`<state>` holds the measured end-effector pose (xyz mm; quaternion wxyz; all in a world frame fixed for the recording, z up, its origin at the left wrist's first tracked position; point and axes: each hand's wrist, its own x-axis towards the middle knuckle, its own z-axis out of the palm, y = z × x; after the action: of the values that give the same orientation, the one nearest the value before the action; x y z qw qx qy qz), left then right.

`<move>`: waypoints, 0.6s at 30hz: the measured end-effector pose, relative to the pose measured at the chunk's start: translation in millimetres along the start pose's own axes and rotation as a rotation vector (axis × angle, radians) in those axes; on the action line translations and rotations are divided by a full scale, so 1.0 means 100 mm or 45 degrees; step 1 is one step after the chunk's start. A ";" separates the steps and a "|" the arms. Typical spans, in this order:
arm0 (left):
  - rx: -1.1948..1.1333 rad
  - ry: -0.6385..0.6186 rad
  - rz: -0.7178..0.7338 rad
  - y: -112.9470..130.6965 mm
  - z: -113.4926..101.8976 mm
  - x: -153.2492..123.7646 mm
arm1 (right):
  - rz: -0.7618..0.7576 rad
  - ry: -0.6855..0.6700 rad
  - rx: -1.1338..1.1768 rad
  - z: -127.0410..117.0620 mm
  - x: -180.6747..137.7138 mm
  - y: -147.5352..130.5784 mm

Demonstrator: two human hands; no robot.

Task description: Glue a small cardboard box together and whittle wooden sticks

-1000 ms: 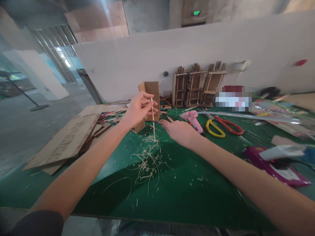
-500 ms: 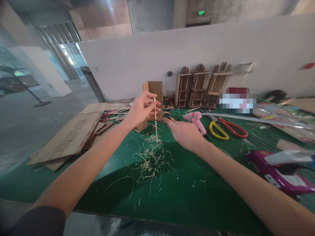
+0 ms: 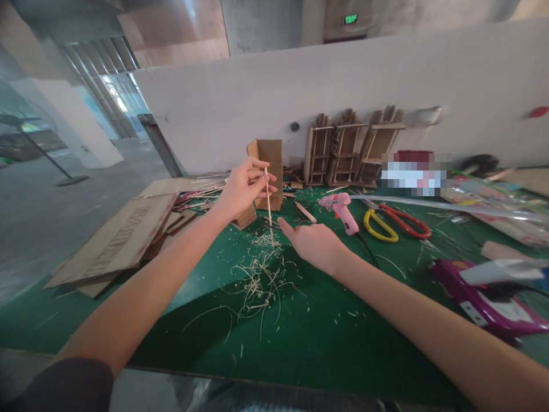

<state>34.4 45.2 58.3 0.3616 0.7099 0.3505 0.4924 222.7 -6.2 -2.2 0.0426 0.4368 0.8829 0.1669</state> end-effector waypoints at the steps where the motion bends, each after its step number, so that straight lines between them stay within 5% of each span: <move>1: -0.004 -0.002 0.001 0.00 0.00 0.00 | -0.013 -0.011 -0.009 -0.02 0.00 0.00; 11: 0.051 -0.010 0.033 0.12 0.00 -0.03 | -0.014 -0.090 -0.006 0.14 -0.13 -0.07; 18: 0.021 0.040 0.074 0.01 -0.01 0.00 | 0.166 -0.007 -0.074 -0.15 -0.02 0.12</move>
<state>33.6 44.8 59.6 0.3358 0.7149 0.3395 0.5108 229.2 -4.7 16.0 0.0466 0.4926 0.8472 0.1937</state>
